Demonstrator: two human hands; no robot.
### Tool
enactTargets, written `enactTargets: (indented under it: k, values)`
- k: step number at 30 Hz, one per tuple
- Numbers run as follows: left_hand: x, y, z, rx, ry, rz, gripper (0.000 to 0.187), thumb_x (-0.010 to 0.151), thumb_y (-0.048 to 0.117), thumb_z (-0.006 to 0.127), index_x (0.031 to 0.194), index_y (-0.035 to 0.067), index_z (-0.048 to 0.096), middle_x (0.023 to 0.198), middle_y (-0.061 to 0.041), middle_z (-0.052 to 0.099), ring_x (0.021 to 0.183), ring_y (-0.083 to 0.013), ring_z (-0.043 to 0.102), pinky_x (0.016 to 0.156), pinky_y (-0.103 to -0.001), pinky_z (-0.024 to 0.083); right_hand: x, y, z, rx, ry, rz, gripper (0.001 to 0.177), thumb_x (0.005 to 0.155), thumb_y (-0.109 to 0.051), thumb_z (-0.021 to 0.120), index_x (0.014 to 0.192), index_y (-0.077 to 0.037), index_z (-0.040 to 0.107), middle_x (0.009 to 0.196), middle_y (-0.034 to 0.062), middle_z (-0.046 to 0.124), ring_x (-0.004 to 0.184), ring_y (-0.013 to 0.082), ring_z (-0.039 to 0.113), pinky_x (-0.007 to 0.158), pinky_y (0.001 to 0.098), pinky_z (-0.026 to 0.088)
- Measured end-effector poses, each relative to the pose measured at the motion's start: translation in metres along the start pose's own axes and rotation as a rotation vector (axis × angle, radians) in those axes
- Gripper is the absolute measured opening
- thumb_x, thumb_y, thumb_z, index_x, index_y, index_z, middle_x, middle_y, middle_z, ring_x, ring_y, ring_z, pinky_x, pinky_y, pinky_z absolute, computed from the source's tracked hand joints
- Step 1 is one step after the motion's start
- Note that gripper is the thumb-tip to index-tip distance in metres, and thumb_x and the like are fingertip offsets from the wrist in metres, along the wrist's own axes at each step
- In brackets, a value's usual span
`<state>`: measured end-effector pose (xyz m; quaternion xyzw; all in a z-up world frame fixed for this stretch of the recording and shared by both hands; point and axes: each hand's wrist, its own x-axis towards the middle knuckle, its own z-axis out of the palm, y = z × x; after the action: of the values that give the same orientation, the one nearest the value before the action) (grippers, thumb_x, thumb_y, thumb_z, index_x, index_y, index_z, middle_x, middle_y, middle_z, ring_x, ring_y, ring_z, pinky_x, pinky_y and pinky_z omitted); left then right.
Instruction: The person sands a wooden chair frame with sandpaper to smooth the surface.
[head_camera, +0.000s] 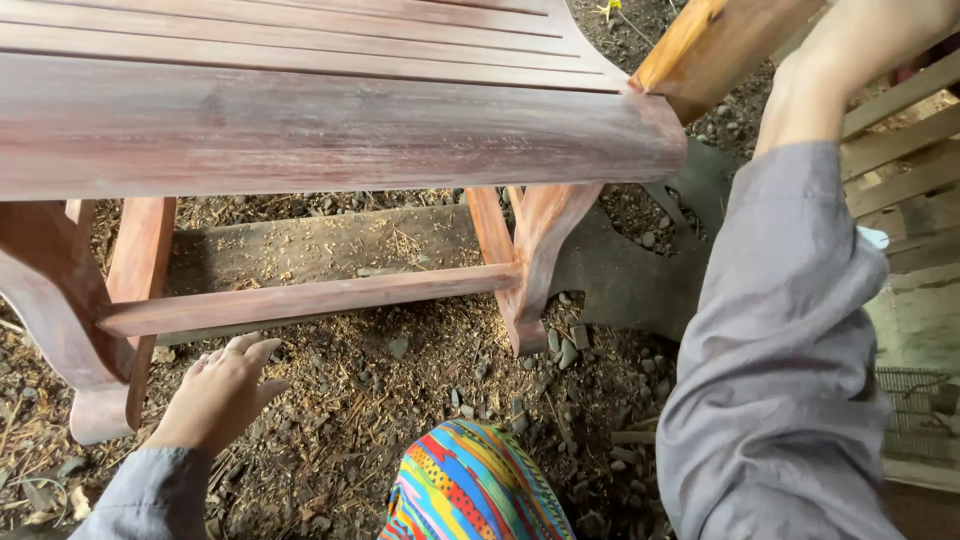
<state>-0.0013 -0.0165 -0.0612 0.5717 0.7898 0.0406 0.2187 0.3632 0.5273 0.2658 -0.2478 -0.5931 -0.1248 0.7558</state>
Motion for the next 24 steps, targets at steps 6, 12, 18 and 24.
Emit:
enactTargets:
  k: [6, 12, 18, 24]
  values:
    - [-0.002, -0.002, 0.002, -0.006, 0.04, 0.001, 0.071, 0.087, 0.05, 0.067, 0.146, 0.018, 0.045, 0.15, -0.013, 0.05, 0.126, -0.0289, 0.063, 0.113, -0.054, 0.048, -0.05, -0.056, -0.017, 0.204, -0.391, -0.263, 0.046, 0.098, 0.012, 0.087, 0.074, -0.002, 0.051, 0.077, 0.0108, 0.052, 0.066, 0.0232, 0.045, 0.061, 0.0402, 0.038]
    - [0.001, 0.004, 0.001, -0.003, -0.03, 0.006, 0.067, 0.089, 0.048, 0.066, 0.146, 0.018, 0.046, 0.152, -0.013, 0.048, 0.134, -0.0258, 0.057, 0.117, -0.054, 0.044, -0.01, -0.032, -0.009, 0.091, -0.347, -0.339, 0.046, 0.075, 0.025, 0.091, 0.077, -0.004, 0.056, 0.072, 0.0084, 0.057, 0.063, 0.0228, 0.052, 0.062, 0.0395, 0.045]
    - [-0.003, 0.008, -0.009, -0.041, 0.027, 0.013, 0.066, 0.088, 0.043, 0.069, 0.145, 0.018, 0.047, 0.15, -0.014, 0.051, 0.126, -0.0283, 0.064, 0.114, -0.054, 0.047, -0.039, -0.039, -0.009, 0.117, -0.355, -0.332, 0.043, 0.075, 0.03, 0.073, 0.07, -0.004, 0.046, 0.069, 0.0083, 0.051, 0.065, 0.0237, 0.045, 0.071, 0.0413, 0.045]
    - [-0.004, 0.002, 0.001, -0.01, -0.009, -0.002, 0.066, 0.091, 0.049, 0.063, 0.147, 0.019, 0.045, 0.152, -0.012, 0.048, 0.131, -0.0282, 0.058, 0.118, -0.053, 0.042, -0.031, -0.062, -0.031, -0.029, -0.75, -0.438, 0.036, 0.107, 0.011, 0.093, 0.08, -0.006, 0.077, 0.085, 0.0067, 0.062, 0.087, 0.025, 0.053, 0.103, 0.0407, 0.051]
